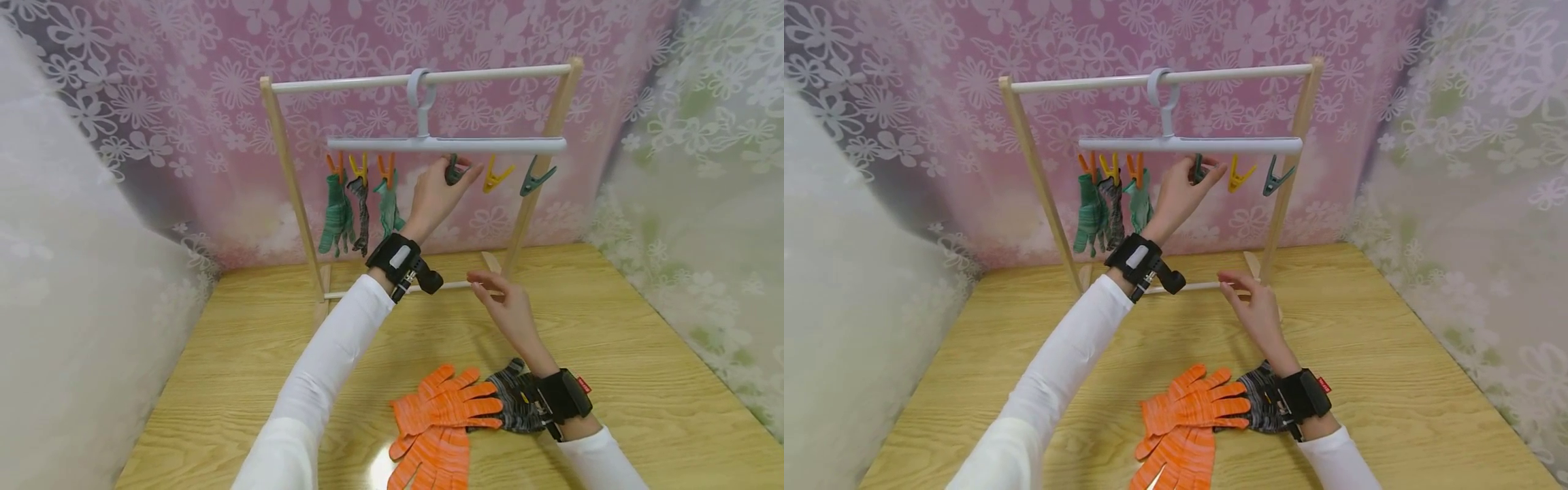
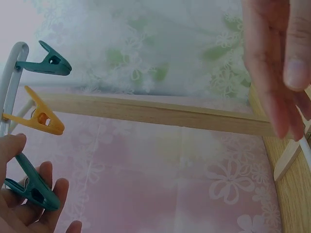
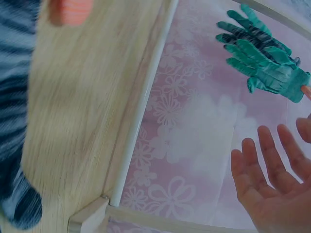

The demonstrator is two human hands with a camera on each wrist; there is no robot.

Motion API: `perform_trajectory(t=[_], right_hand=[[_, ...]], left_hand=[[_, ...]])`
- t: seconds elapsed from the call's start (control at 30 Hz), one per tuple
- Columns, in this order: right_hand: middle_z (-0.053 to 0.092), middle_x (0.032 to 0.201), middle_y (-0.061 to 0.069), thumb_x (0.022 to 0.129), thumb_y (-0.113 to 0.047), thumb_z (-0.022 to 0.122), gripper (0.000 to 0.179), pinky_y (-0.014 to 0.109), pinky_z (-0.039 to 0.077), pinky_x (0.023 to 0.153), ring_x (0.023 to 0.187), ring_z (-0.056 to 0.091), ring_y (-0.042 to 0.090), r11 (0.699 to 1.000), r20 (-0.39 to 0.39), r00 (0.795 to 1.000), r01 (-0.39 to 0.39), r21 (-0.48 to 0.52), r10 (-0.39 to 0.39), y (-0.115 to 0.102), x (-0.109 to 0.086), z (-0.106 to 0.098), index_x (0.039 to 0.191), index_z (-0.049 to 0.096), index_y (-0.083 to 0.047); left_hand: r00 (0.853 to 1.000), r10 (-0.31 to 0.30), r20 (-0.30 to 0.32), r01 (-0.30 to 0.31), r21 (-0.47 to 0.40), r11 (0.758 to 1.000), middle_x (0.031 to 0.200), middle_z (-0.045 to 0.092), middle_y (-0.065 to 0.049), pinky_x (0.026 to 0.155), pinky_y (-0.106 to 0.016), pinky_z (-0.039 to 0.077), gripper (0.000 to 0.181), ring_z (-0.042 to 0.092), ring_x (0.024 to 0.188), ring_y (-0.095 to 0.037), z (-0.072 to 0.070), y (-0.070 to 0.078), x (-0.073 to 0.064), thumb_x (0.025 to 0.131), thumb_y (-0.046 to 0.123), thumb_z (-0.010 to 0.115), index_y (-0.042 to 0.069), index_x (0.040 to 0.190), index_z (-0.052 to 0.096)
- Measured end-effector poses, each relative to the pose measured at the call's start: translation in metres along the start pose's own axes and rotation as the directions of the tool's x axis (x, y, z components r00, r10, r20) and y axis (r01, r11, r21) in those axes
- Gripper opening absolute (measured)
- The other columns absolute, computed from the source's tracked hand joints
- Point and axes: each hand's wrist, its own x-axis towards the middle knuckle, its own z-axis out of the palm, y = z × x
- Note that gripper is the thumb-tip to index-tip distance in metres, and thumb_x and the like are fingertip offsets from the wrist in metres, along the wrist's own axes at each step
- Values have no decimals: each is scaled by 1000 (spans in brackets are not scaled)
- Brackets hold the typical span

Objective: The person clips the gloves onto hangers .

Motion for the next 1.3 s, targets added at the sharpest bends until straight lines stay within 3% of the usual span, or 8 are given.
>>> perform_trajectory(t=[0.23,0.37,0.5,0.6,0.7,1.07,1.17,1.3], right_hand=[[70,121,12,99,-10,68,27,54,57,87,104,66,30,988,91,991,110,-108,-101,-9,-14,0,125,71,-9],[70,121,6,97,-11,70,27,54,57,89,107,67,28,974,201,967,183,-131,-154,-16,-24,6,124,71,-12],[70,122,-2,94,-16,75,30,44,58,89,110,68,20,948,308,926,276,-161,-217,-20,-38,18,123,71,-19],[72,122,-1,90,-12,78,33,40,60,86,109,70,20,916,386,877,369,-158,-287,-20,-49,29,122,72,-17],[72,121,4,87,-7,80,35,39,60,84,107,71,23,893,471,816,434,-118,-334,-21,-58,37,120,73,-13],[70,129,3,96,-14,71,31,35,57,93,118,66,20,870,743,586,492,-10,-323,-20,-82,53,127,73,-14],[68,132,4,100,-15,66,31,33,56,96,122,64,22,883,787,545,469,0,-289,-17,-84,55,130,71,-14],[65,137,5,103,-16,61,32,34,54,100,128,60,26,910,821,522,414,-4,-233,-16,-85,56,133,69,-14]], left_hand=[[999,29,-42,-30,-20,999,93,69,-3,64,-22,42,34,61,77,-13,-2,7,-8,101,40,64,11,119,63],[994,71,-88,-74,-24,997,101,72,-4,74,-18,48,28,67,88,-11,-4,10,-12,100,38,66,12,112,68],[982,130,-138,-129,15,991,110,68,-8,84,-18,51,28,68,96,-15,-6,10,-16,98,34,70,11,113,73],[974,152,-166,-148,35,988,108,70,-10,86,-20,50,30,67,96,-17,-9,9,-18,96,33,72,8,112,74],[973,144,-181,-147,-2,989,104,74,-9,86,-20,50,30,68,96,-17,-12,8,-20,94,32,75,8,111,72],[987,112,-117,-127,-131,983,111,74,-10,88,-18,53,31,69,102,-16,-27,5,-27,95,26,74,6,119,69],[987,130,-93,-142,-138,980,111,73,-10,89,-19,53,27,68,104,-16,-32,3,-29,96,24,73,6,116,69],[984,153,-88,-164,-142,976,109,73,-10,90,-21,54,25,68,102,-15,-35,0,-31,96,24,73,6,113,69]])
